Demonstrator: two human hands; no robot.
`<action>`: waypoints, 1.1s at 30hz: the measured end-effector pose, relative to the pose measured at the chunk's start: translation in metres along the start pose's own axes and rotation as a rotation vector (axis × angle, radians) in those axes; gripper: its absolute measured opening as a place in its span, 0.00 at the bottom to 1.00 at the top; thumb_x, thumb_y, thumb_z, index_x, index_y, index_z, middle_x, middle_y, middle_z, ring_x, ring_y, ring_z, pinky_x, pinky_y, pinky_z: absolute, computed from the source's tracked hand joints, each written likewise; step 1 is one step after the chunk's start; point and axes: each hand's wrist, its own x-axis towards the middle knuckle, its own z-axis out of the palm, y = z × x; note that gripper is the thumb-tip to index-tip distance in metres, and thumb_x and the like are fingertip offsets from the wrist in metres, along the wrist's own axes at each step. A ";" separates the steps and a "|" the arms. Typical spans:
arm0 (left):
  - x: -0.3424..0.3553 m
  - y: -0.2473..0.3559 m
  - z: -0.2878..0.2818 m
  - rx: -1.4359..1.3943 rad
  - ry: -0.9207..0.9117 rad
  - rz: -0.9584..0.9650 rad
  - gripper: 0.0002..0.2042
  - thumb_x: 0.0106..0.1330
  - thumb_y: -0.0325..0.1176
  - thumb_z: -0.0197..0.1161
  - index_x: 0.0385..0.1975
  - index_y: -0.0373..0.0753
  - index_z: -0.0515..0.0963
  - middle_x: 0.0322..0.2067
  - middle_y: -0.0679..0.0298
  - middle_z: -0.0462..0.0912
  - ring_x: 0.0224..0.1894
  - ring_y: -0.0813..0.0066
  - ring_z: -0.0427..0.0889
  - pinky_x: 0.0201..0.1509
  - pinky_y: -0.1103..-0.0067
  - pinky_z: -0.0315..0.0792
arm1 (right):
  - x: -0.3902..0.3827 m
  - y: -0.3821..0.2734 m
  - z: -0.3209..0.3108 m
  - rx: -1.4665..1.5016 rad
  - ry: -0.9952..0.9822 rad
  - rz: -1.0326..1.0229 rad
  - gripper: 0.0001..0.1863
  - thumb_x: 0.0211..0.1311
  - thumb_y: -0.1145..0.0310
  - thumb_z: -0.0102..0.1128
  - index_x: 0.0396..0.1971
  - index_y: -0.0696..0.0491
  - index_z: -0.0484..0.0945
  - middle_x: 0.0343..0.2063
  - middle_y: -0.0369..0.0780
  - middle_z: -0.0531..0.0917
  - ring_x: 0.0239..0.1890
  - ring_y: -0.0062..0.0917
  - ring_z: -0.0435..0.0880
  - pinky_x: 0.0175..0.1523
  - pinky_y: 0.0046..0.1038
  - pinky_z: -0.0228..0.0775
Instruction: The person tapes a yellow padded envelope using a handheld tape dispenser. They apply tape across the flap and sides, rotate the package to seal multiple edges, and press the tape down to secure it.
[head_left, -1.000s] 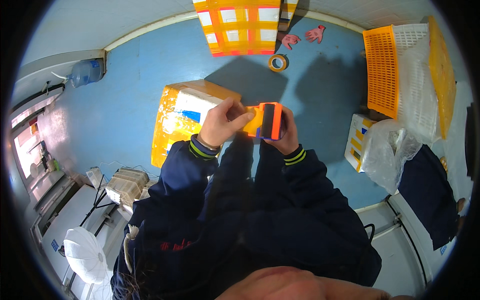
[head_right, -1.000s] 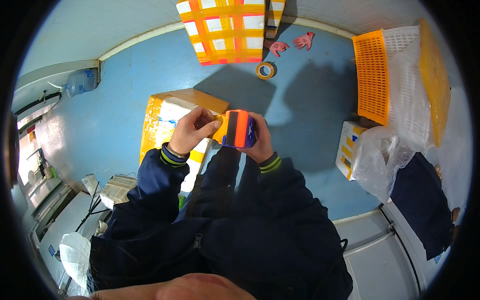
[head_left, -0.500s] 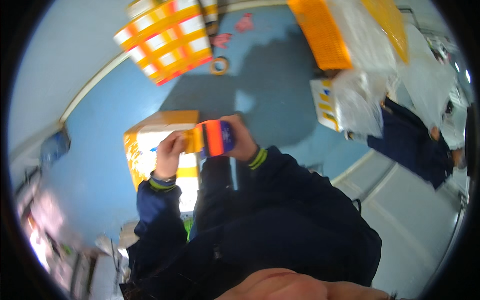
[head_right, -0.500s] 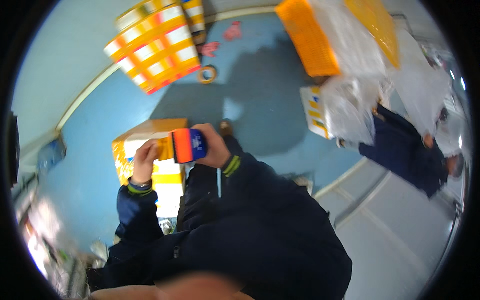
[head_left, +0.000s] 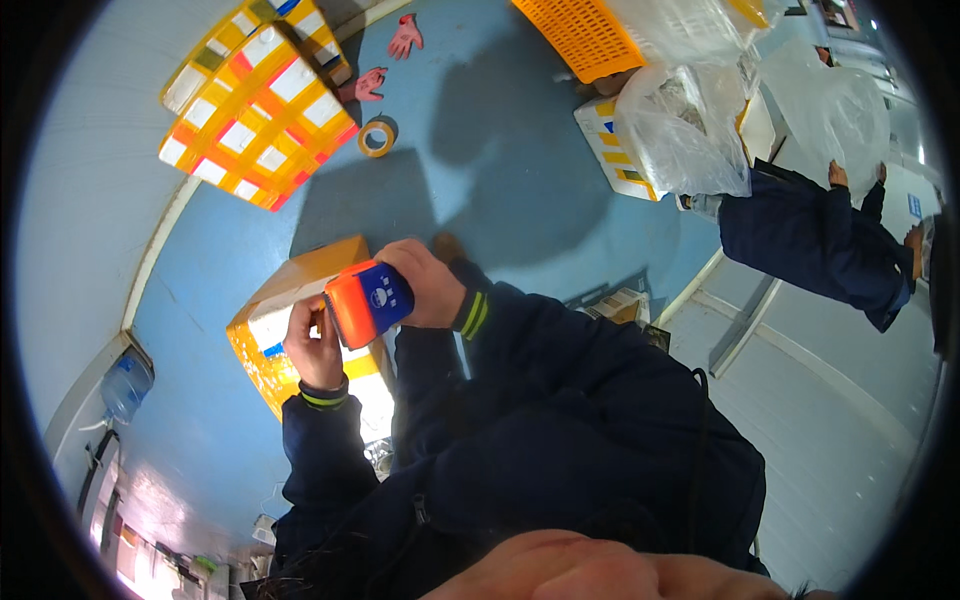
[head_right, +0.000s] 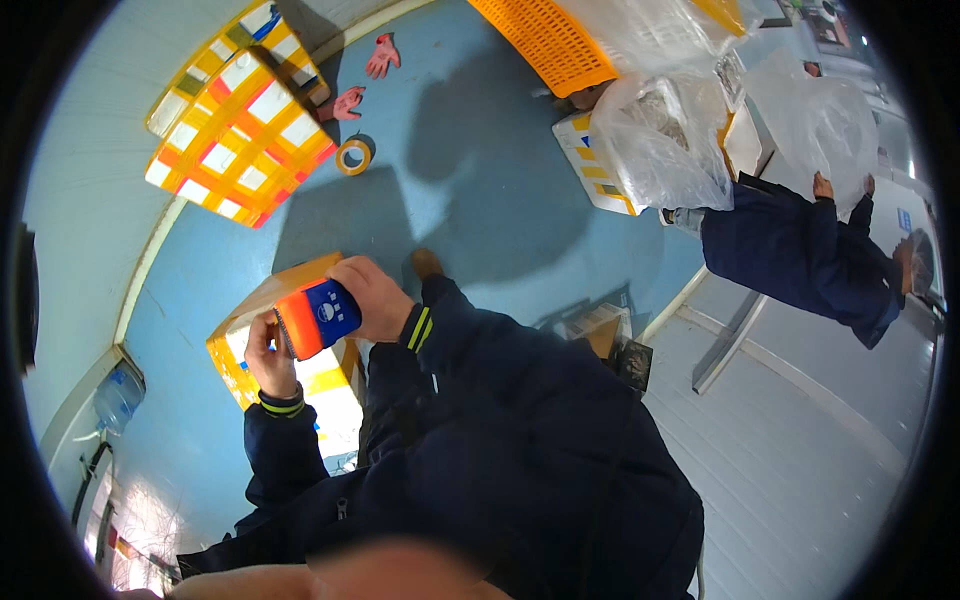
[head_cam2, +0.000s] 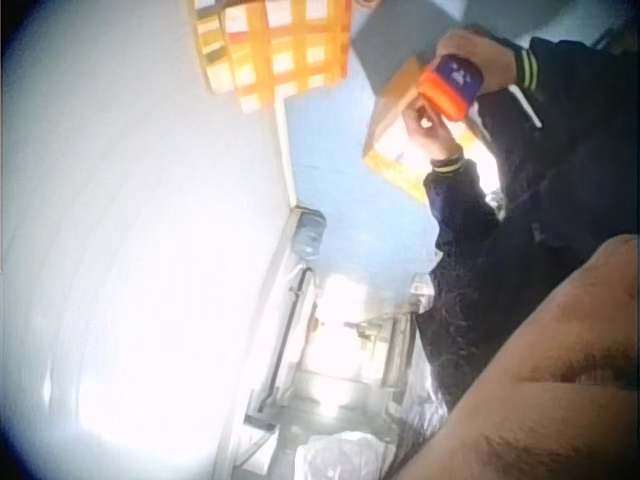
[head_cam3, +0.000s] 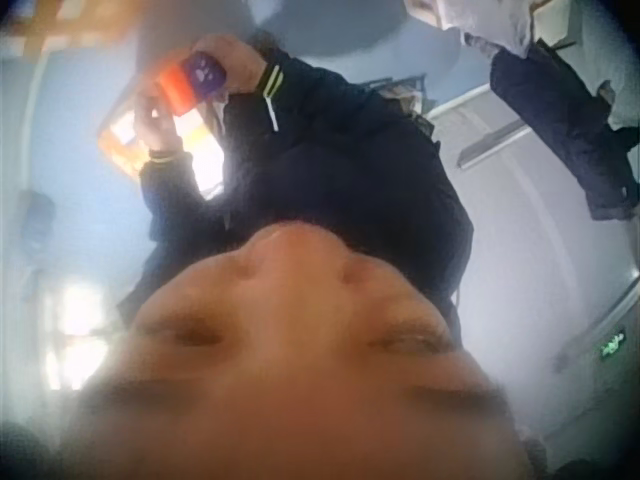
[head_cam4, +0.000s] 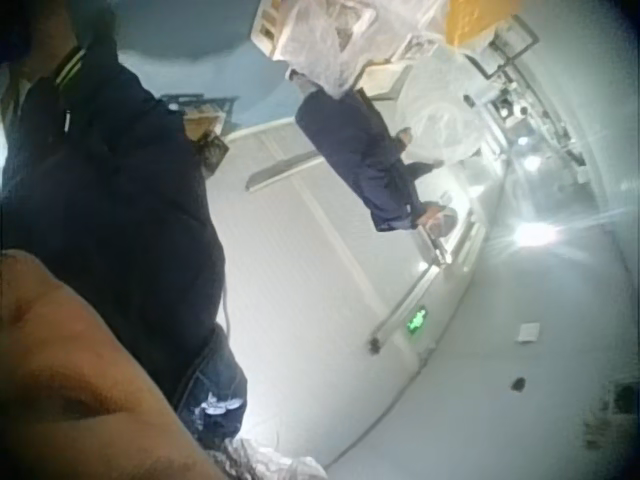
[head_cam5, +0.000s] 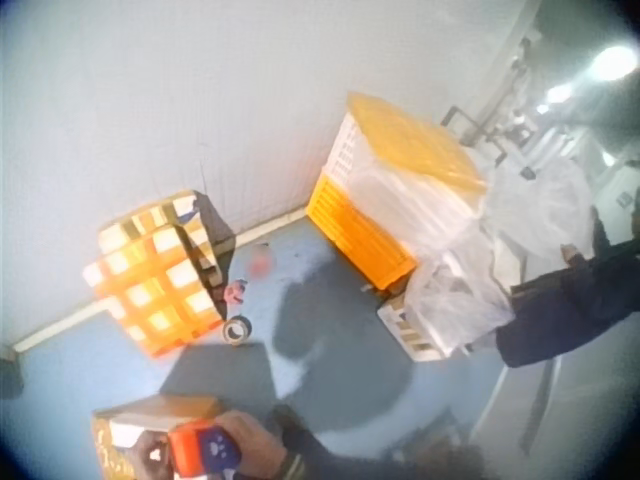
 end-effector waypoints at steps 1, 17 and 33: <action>-0.001 0.003 0.006 0.003 0.021 0.118 0.06 0.62 0.19 0.61 0.38 0.32 0.76 0.31 0.63 0.81 0.33 0.79 0.78 0.40 0.82 0.72 | -0.003 0.001 -0.002 -0.012 0.013 0.006 0.41 0.31 0.72 0.77 0.51 0.56 0.65 0.44 0.47 0.74 0.49 0.45 0.73 0.55 0.38 0.69; -0.025 0.001 0.034 -0.280 -0.159 -0.163 0.04 0.68 0.20 0.55 0.39 0.33 0.75 0.31 0.66 0.81 0.34 0.83 0.77 0.39 0.85 0.72 | -0.049 -0.011 -0.062 0.101 -0.363 0.276 0.44 0.45 0.47 0.71 0.58 0.55 0.64 0.47 0.47 0.77 0.52 0.40 0.75 0.62 0.39 0.61; -0.077 -0.002 0.095 -0.193 -0.248 -0.401 0.03 0.66 0.25 0.57 0.34 0.32 0.75 0.26 0.66 0.77 0.29 0.82 0.73 0.34 0.85 0.68 | -0.092 0.023 -0.111 0.281 -0.695 0.628 0.37 0.48 0.40 0.67 0.48 0.55 0.74 0.36 0.49 0.82 0.41 0.41 0.82 0.46 0.34 0.72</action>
